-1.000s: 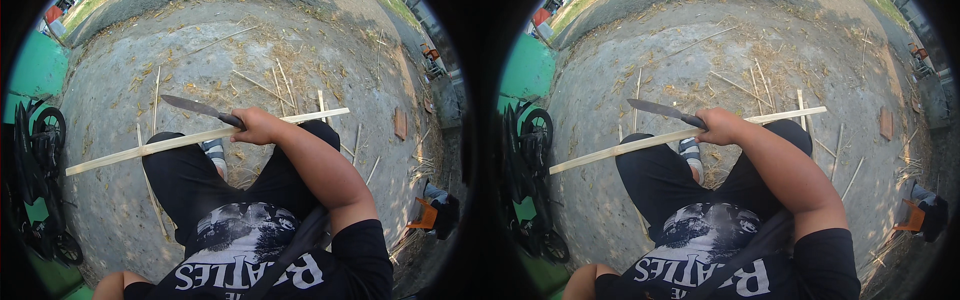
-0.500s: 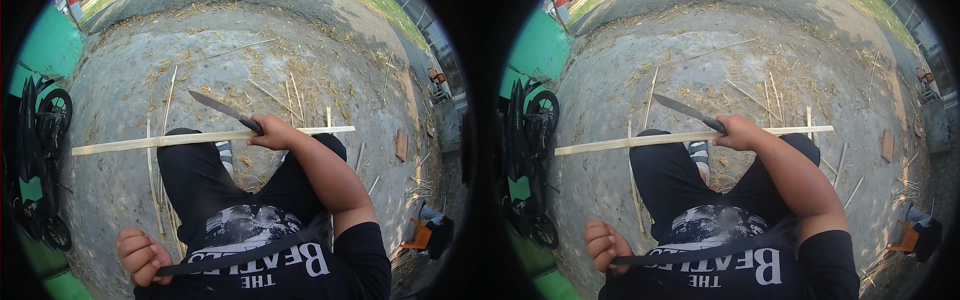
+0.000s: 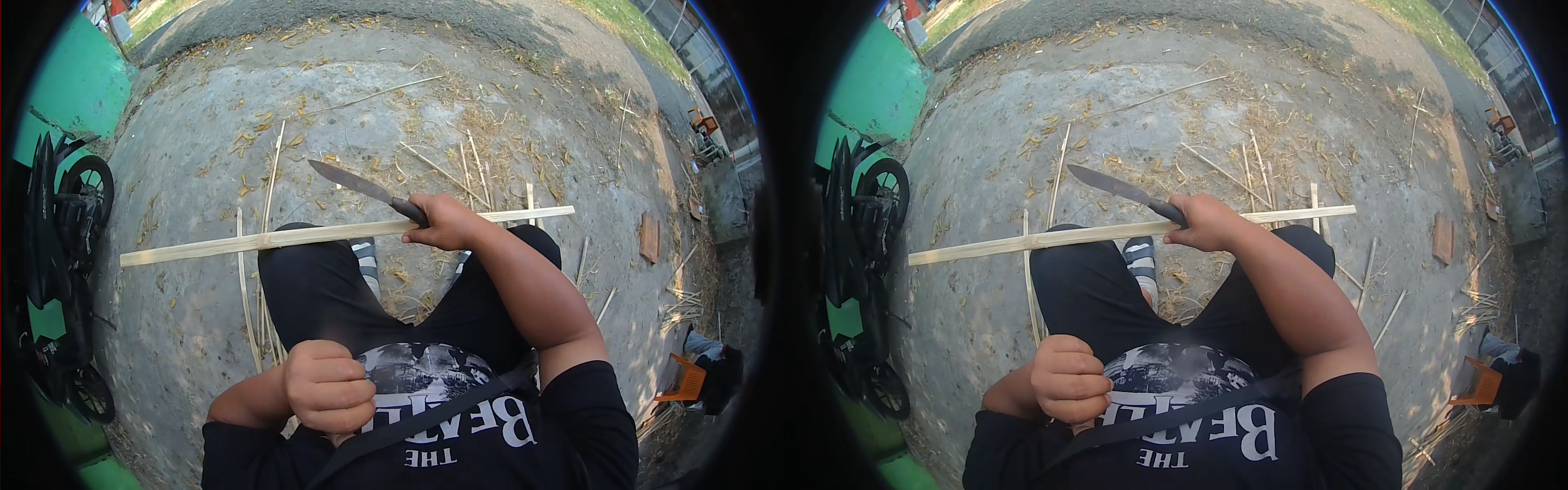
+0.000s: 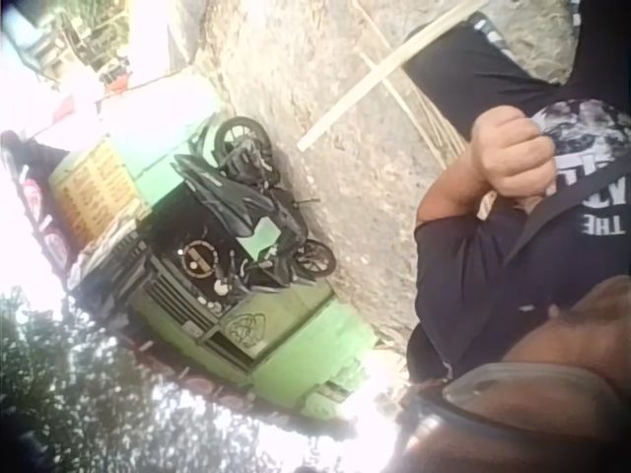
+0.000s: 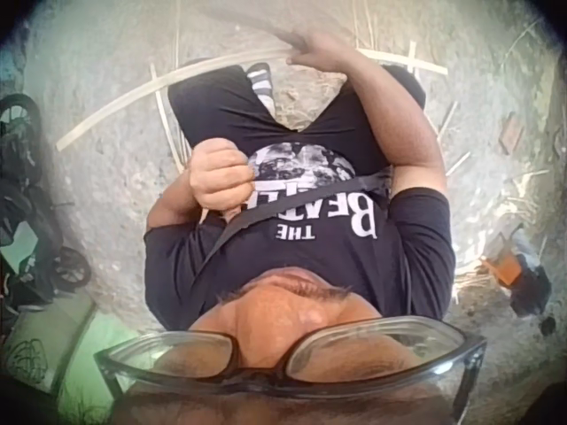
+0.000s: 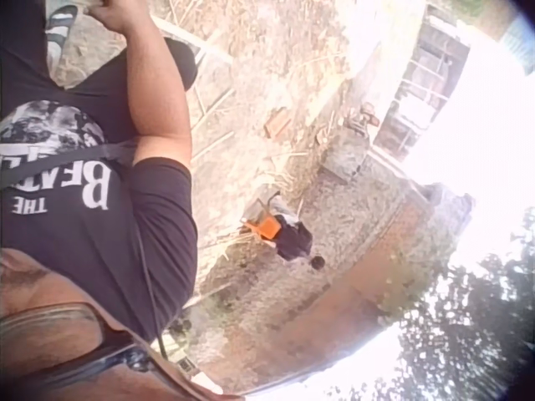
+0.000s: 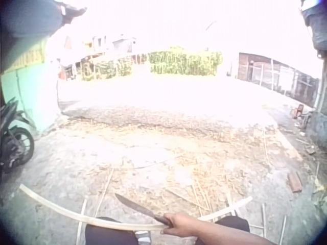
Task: The person scrapes bamboo strips with a knife, shaving them along their length, and then handles an electronic device by hand.
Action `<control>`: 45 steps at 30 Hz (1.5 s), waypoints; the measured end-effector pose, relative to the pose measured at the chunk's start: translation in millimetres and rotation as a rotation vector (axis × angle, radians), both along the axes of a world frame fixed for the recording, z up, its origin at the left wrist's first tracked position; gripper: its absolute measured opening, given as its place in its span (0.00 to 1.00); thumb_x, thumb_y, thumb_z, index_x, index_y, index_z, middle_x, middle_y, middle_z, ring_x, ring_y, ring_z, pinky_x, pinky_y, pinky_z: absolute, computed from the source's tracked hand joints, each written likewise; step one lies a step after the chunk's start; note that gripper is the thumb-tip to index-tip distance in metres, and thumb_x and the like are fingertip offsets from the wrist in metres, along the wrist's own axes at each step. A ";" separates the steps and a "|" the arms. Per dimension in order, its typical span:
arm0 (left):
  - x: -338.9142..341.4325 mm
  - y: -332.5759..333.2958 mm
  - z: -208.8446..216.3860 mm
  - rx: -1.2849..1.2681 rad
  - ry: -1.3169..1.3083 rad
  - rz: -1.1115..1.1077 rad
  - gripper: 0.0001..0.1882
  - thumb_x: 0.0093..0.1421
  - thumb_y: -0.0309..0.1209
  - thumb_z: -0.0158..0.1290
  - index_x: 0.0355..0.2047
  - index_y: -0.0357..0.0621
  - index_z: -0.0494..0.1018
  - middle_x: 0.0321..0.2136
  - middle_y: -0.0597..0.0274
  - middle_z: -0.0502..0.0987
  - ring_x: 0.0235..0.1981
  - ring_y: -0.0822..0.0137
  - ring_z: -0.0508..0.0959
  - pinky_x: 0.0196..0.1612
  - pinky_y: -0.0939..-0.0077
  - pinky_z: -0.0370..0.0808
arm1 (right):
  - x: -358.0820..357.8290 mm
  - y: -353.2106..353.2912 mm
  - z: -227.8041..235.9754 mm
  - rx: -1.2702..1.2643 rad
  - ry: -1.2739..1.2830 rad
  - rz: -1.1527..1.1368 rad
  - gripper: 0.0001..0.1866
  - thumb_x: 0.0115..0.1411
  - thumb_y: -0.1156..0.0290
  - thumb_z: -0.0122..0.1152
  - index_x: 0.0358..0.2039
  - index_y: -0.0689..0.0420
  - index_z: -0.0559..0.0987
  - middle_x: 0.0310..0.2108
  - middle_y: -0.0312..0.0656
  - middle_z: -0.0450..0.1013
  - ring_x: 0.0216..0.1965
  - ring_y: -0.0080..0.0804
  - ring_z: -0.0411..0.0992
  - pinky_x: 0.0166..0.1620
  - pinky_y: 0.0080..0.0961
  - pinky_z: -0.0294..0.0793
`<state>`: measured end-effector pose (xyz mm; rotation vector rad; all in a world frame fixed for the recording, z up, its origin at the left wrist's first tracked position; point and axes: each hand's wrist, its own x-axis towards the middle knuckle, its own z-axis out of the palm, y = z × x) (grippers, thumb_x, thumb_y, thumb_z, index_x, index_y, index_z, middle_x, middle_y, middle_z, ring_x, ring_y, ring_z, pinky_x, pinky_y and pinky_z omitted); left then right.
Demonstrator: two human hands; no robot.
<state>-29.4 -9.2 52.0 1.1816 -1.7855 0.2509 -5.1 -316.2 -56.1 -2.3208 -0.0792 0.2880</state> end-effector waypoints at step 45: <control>5.1 78.0 -70.7 0.789 0.634 1.340 0.21 0.68 0.43 0.56 0.29 0.35 0.73 0.22 0.42 0.75 0.24 0.40 0.76 0.28 0.55 0.70 | 47.2 -1.1 22.0 0.021 -0.020 0.080 0.31 0.70 0.40 0.49 0.38 0.60 0.79 0.30 0.55 0.77 0.37 0.58 0.77 0.42 0.51 0.74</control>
